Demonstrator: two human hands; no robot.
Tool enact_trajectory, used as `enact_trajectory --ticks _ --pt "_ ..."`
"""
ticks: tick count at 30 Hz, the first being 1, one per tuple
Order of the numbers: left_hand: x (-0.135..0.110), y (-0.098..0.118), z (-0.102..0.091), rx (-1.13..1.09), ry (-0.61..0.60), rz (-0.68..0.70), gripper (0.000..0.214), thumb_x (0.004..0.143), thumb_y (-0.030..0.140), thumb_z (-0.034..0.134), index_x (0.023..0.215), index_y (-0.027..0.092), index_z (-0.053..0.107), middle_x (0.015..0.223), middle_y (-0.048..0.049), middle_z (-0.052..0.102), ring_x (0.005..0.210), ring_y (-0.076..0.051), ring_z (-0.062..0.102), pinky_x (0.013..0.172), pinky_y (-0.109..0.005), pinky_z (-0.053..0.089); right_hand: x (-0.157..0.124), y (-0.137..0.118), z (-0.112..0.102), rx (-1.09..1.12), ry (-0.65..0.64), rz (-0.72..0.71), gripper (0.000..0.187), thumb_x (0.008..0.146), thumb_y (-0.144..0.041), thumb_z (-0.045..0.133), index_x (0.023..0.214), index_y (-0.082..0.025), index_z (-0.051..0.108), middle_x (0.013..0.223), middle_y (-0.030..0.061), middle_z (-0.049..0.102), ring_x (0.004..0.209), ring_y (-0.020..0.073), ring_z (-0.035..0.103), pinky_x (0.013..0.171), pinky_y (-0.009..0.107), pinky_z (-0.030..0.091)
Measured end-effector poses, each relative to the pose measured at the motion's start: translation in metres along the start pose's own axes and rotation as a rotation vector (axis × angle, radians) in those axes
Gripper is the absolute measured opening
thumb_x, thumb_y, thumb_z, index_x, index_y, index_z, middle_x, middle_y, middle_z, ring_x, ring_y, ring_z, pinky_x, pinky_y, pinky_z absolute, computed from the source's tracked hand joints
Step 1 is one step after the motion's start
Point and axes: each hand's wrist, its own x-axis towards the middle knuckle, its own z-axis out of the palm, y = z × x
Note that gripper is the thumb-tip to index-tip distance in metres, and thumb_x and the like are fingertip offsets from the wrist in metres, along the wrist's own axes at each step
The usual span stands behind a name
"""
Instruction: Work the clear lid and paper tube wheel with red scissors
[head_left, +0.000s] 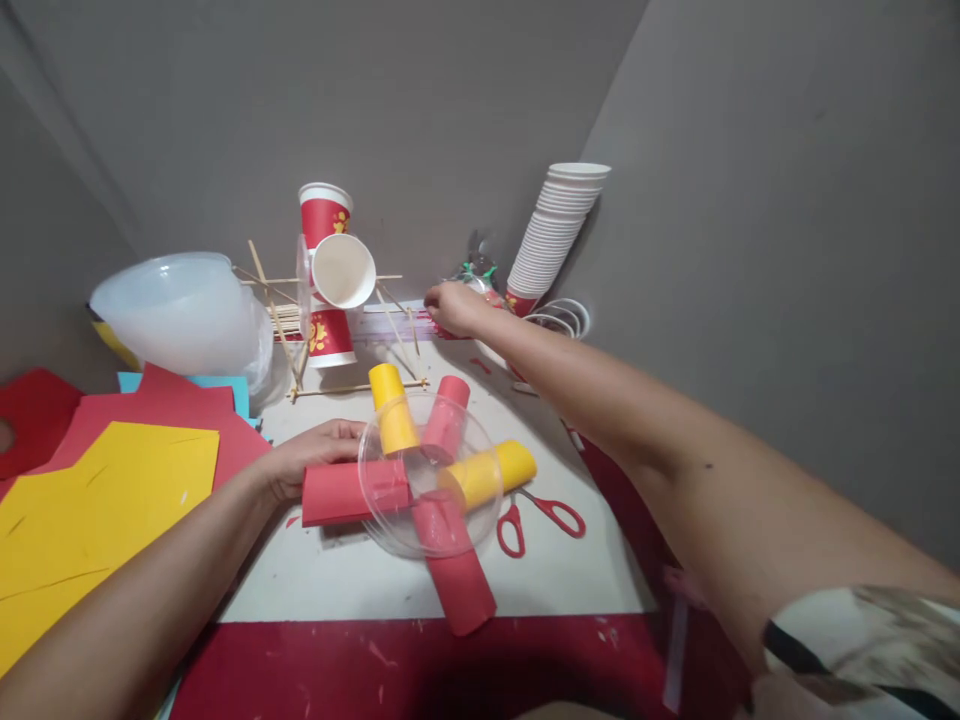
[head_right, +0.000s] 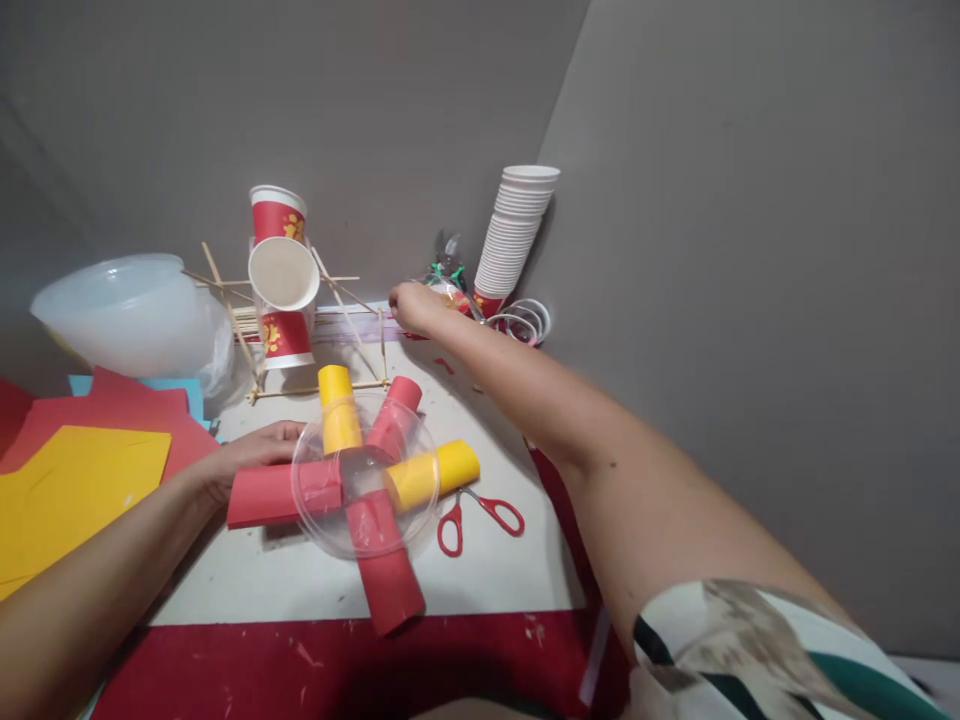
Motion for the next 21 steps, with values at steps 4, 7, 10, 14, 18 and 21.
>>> enact_trajectory --ticks 4,7,10,14,18,21 --pt "0.0 0.0 0.003 0.014 -0.013 -0.015 0.032 0.062 0.033 0.086 0.086 0.014 0.078 0.082 -0.0062 0.077 0.066 -0.012 0.067 0.068 -0.021 0.053 0.019 -0.007 0.009 -0.028 -0.027 -0.012 0.035 0.098 -0.037 0.062 0.127 -0.018 0.062 0.129 0.0103 0.063 0.111 0.0226 0.065 0.093 0.044 0.057" --pt "-0.004 0.003 0.002 0.073 0.009 -0.027 0.031 0.063 0.032 0.084 0.088 0.014 0.077 0.082 -0.0064 0.077 0.067 -0.014 0.068 0.064 -0.023 0.052 0.017 -0.009 0.011 -0.052 -0.049 -0.016 0.034 0.098 -0.037 0.062 0.127 -0.019 0.063 0.129 0.0101 0.063 0.111 0.0225 0.065 0.093 0.043 0.057" --pt "-0.012 0.012 -0.005 0.205 0.086 -0.04 0.025 0.067 0.027 0.079 0.088 0.013 0.076 0.075 -0.0053 0.075 0.06 -0.013 0.067 0.055 -0.022 0.049 0.005 -0.004 0.009 -0.074 -0.071 -0.016 0.033 0.099 -0.037 0.061 0.126 -0.018 0.063 0.128 0.01 0.064 0.11 0.0222 0.065 0.094 0.043 0.057" --pt "-0.029 0.029 -0.015 0.411 0.244 -0.049 0.019 0.074 0.02 0.07 0.091 0.013 0.076 0.073 -0.0059 0.075 0.057 -0.016 0.069 0.054 -0.024 0.051 -0.015 0.012 0.004 -0.085 -0.091 -0.014 0.031 0.099 -0.037 0.061 0.122 -0.017 0.065 0.125 0.0093 0.066 0.107 0.0216 0.066 0.092 0.042 0.057" --pt "-0.051 0.049 -0.012 0.594 0.358 -0.012 0.011 0.078 0.02 0.066 0.078 0.014 0.076 0.07 -0.0076 0.075 0.054 -0.016 0.068 0.052 -0.024 0.05 -0.025 0.024 -0.001 -0.108 -0.124 -0.029 0.029 0.098 -0.038 0.062 0.115 -0.016 0.067 0.117 0.0087 0.069 0.104 0.0209 0.067 0.091 0.042 0.056" --pt "-0.072 0.069 -0.005 0.698 0.438 0.038 0.011 0.079 0.02 0.068 0.071 0.015 0.075 0.07 -0.0064 0.074 0.056 -0.018 0.068 0.053 -0.025 0.049 -0.03 0.023 -0.003 -0.13 -0.153 -0.066 0.024 0.097 -0.034 0.059 0.109 -0.017 0.073 0.112 0.0101 0.072 0.104 0.0235 0.067 0.087 0.038 0.054"
